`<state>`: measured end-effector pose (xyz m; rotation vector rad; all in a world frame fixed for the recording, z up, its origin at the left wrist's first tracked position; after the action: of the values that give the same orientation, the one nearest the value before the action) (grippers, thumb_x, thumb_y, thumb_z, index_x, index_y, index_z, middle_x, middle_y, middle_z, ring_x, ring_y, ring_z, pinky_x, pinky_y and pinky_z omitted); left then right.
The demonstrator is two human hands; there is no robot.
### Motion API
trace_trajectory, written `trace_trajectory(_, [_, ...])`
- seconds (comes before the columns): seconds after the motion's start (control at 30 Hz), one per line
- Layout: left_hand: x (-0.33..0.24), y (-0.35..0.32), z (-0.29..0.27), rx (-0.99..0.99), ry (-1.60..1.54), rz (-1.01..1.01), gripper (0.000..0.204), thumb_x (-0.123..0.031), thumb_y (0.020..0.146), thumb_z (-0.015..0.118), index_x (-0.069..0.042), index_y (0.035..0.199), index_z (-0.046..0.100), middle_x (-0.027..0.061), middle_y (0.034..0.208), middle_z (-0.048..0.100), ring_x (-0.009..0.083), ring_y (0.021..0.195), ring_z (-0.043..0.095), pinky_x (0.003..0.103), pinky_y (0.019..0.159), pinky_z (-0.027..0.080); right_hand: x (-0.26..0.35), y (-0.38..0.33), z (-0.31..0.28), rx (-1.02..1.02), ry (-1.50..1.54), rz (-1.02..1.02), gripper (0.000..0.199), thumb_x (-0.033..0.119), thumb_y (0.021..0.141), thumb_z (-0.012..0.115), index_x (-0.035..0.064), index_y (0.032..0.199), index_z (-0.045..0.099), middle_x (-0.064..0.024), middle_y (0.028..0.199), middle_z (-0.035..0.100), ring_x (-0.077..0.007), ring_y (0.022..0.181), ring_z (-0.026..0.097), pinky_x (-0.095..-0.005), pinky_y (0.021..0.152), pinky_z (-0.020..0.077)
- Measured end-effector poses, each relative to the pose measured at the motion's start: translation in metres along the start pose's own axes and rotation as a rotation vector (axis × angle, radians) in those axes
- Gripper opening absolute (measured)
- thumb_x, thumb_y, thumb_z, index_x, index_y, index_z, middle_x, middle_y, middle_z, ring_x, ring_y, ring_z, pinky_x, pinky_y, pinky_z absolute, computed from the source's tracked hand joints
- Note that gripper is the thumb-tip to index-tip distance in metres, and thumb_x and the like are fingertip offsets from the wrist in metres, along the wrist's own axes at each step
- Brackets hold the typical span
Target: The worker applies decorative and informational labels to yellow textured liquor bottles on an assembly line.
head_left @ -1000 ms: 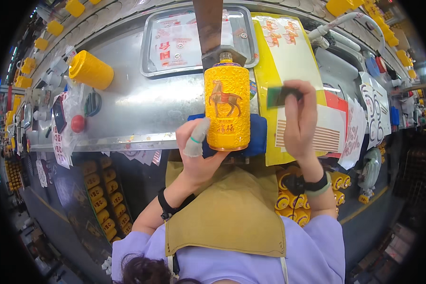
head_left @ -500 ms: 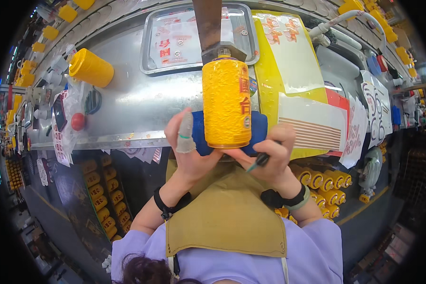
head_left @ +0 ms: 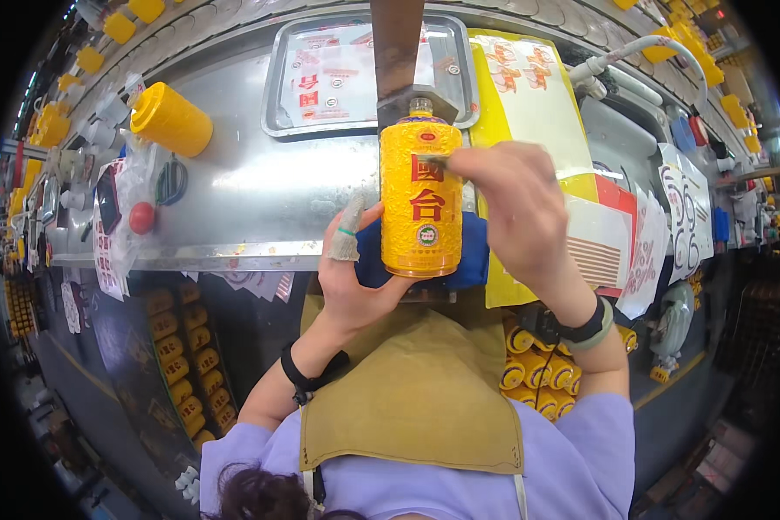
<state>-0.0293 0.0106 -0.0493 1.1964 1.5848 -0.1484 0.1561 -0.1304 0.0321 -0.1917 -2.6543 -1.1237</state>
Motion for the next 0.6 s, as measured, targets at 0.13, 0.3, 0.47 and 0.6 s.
trace_trajectory(0.13, [0.003,0.002,0.002,0.015,0.047,0.072,0.098,-0.019,0.067,0.096,0.006,0.146,0.045,0.0171,0.126,0.068,0.0323,0.118,0.063,0.042,0.105,0.047,0.034,0.007,0.003,0.238,0.083,-0.164,0.035,0.015,0.082,0.068,0.0096,0.116,0.070,-0.0055,0.109,0.068,-0.0239,0.095,0.063,-0.0395,0.088,0.0489])
trace_trajectory(0.3, [0.005,0.004,0.001,-0.006,0.030,0.089,0.102,-0.021,0.068,0.096,0.008,0.148,0.042,0.0180,0.125,0.068,0.0311,0.117,0.064,0.041,0.105,0.047,-0.010,0.043,0.022,0.248,-0.004,0.040,0.030,0.011,0.084,0.073,0.0124,0.114,0.071,-0.0037,0.098,0.067,-0.0223,0.088,0.059,-0.0375,0.082,0.0436])
trace_trajectory(0.47, [0.010,0.000,0.000,0.051,0.061,0.051,0.105,-0.027,0.070,0.095,0.008,0.149,0.037,0.0216,0.129,0.067,0.0313,0.119,0.066,0.047,0.112,0.044,-0.039,0.049,0.012,0.029,-0.290,-0.217,0.026,0.018,0.081,0.068,0.0168,0.107,0.069,-0.0005,0.096,0.064,-0.0207,0.086,0.059,-0.0384,0.083,0.0447])
trace_trajectory(0.6, [0.014,0.002,0.000,0.073,-0.016,0.066,0.101,-0.021,0.068,0.096,0.004,0.149,0.042,0.0178,0.128,0.066,0.0319,0.116,0.065,0.040,0.100,0.050,0.020,-0.003,0.004,0.216,0.234,-0.442,0.031,0.020,0.079,0.069,0.0209,0.110,0.072,0.0056,0.102,0.065,-0.0173,0.085,0.053,-0.0320,0.082,0.0435])
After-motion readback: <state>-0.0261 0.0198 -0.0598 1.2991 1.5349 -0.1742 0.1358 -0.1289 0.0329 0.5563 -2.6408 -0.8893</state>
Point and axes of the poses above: each hand's wrist, its own y-axis towards the middle knuckle, its own z-axis out of the palm, x = y × z, the point moved 1 cm from there along y, towards the middle knuckle
